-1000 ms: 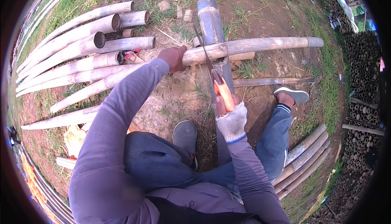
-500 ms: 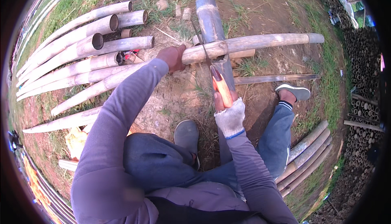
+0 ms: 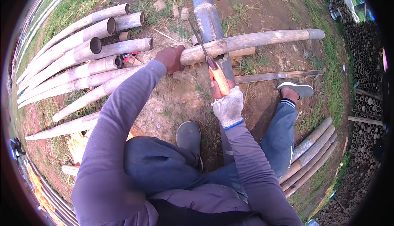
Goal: The person sits on the ground and uses a hand saw to cut bamboo poles into shorter sections. They repeatedly position a pole on a support, saw through it, and then move the cut piece aside before repeating the process with another pole.
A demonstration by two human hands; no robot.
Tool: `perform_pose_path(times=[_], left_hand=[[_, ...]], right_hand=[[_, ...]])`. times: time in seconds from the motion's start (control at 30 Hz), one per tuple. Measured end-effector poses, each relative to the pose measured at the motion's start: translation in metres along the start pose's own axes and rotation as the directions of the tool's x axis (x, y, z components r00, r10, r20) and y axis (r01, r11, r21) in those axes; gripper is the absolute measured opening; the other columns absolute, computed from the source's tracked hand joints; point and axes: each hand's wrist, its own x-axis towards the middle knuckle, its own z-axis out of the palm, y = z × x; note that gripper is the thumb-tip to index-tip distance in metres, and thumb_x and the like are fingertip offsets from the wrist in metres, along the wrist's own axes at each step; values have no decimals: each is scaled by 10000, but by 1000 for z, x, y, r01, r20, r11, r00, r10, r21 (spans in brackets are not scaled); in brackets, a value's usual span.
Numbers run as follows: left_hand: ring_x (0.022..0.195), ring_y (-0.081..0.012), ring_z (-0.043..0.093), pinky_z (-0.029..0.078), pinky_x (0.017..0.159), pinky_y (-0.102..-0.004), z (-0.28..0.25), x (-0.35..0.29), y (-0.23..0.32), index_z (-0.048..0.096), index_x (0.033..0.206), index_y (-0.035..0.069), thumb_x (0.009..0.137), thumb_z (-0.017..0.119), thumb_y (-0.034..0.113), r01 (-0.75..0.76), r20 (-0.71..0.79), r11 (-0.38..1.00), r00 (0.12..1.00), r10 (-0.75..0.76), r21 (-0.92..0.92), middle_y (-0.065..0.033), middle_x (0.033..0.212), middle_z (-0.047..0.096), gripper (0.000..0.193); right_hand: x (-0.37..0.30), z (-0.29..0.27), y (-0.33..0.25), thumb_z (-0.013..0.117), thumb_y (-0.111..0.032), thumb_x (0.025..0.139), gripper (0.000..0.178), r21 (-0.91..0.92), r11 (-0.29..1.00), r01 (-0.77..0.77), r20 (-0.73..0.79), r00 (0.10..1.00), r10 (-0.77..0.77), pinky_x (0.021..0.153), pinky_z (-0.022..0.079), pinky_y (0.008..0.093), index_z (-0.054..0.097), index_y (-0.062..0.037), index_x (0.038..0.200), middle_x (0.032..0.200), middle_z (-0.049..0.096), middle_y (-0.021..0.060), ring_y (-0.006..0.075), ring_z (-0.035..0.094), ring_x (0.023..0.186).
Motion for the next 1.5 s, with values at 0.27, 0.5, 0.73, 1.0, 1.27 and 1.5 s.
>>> perform_pose_path(times=[0.27, 0.5, 0.73, 1.0, 1.27, 1.5], left_hand=[[1076, -408, 748, 588, 940, -497, 2, -6, -14, 596, 1339, 121, 805, 886, 380, 48, -7, 999, 999, -49, -11, -213, 1126, 770, 661], [1093, -415, 742, 587, 956, -505, -1, 1, -4, 587, 1371, 130, 807, 886, 386, 40, 2, 999, 999, -40, 3, -214, 1158, 764, 688], [1129, -421, 734, 585, 976, -501, 0, -8, -13, 578, 1369, 126, 822, 878, 395, 69, 17, 997, 997, -70, 20, -217, 1190, 759, 679], [1096, -434, 739, 589, 958, -505, -4, 0, -2, 578, 1351, 116, 816, 885, 395, 23, -6, 999, 1000, -22, 23, -229, 1148, 763, 677], [1065, -442, 740, 587, 946, -512, -4, -6, -16, 586, 1326, 96, 798, 896, 402, 31, -57, 999, 998, -29, 42, -238, 1096, 764, 685], [1067, -453, 735, 580, 955, -514, -13, -2, -5, 597, 1312, 89, 791, 896, 390, -6, -42, 1000, 999, 6, 12, -250, 1105, 761, 671]], right_hand=[[-129, -86, 11, 792, -193, 975, 251, 47, 999, -22, 185, 983, 13, 650, 541, 469, 694, 15, 1077, 850, 695, 158, 365, 711, 724], [-23, -12, -3, 794, -257, 987, 258, 68, 997, -35, 24, 999, 33, 618, 523, 445, 688, -22, 992, 722, 663, 186, 384, 672, 659], [-113, -86, -6, 787, -164, 980, 267, 99, 994, 52, 108, 992, -63, 705, 570, 436, 678, 23, 1136, 894, 712, 170, 355, 736, 790], [-5, -10, -7, 789, -291, 981, 296, 10, 996, -84, 33, 996, 84, 629, 527, 503, 685, -14, 972, 774, 677, 236, 452, 694, 727], [-119, -86, -6, 825, -175, 947, 251, 27, 995, 95, 86, 992, -97, 700, 558, 441, 688, 7, 1053, 860, 690, 168, 348, 721, 789], [14, 6, -5, 802, -297, 971, 302, 59, 996, -70, -60, 995, 74, 601, 521, 497, 691, -20, 930, 716, 664, 211, 420, 683, 662]])
